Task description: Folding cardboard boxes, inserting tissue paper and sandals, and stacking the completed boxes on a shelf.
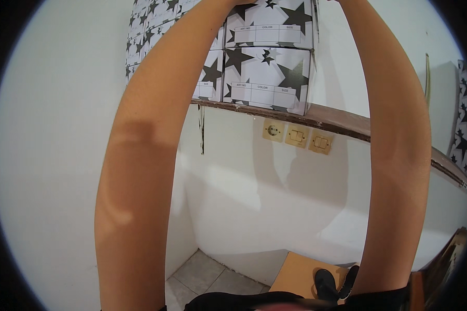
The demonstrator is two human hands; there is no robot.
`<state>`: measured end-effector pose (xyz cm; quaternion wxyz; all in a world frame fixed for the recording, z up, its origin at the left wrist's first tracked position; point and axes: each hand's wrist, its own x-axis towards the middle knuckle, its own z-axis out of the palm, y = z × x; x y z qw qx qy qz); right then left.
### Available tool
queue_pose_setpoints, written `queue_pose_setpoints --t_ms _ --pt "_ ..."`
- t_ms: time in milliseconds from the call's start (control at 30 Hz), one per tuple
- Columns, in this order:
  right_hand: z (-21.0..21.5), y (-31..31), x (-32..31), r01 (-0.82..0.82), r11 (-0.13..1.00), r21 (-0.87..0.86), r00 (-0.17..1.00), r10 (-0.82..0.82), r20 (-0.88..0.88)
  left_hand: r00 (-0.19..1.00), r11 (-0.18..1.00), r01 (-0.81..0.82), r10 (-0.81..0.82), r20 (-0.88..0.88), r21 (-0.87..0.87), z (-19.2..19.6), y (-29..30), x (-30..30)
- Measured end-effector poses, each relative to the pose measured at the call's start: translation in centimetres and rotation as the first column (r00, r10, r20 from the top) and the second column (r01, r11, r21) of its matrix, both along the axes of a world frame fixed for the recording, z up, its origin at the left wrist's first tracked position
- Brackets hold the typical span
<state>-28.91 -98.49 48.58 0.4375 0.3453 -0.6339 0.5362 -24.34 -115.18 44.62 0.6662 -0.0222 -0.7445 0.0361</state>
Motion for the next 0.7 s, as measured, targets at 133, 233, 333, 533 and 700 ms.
queue_pose_setpoints --t_ms 133,233,333,533,700 --pt "-1.1 1.3 0.1 0.113 0.988 0.109 0.993 -0.109 -0.04 0.999 0.999 0.031 -0.03 -0.029 0.014 -1.0 1.1 0.3" --pt "-1.6 1.8 -0.1 0.163 0.973 0.164 0.986 -0.156 -0.055 1.0 0.999 -0.004 0.005 -0.027 0.038 -1.0 2.0 0.6" --pt "-1.2 1.9 -1.5 0.293 0.946 0.14 0.94 -0.258 -0.226 0.996 0.999 -0.021 0.018 -0.085 -0.029 -0.2 1.7 0.4" --pt "-4.0 2.8 -1.1 0.388 0.903 0.186 0.899 -0.326 -0.294 0.997 0.997 -0.074 0.074 -0.01 -0.02 -0.8 1.9 0.8" --pt "-6.2 4.7 0.0 0.508 0.819 0.266 0.834 -0.391 -0.389 0.999 0.997 -0.036 0.037 0.014 -0.074 -2.2 1.1 1.9"
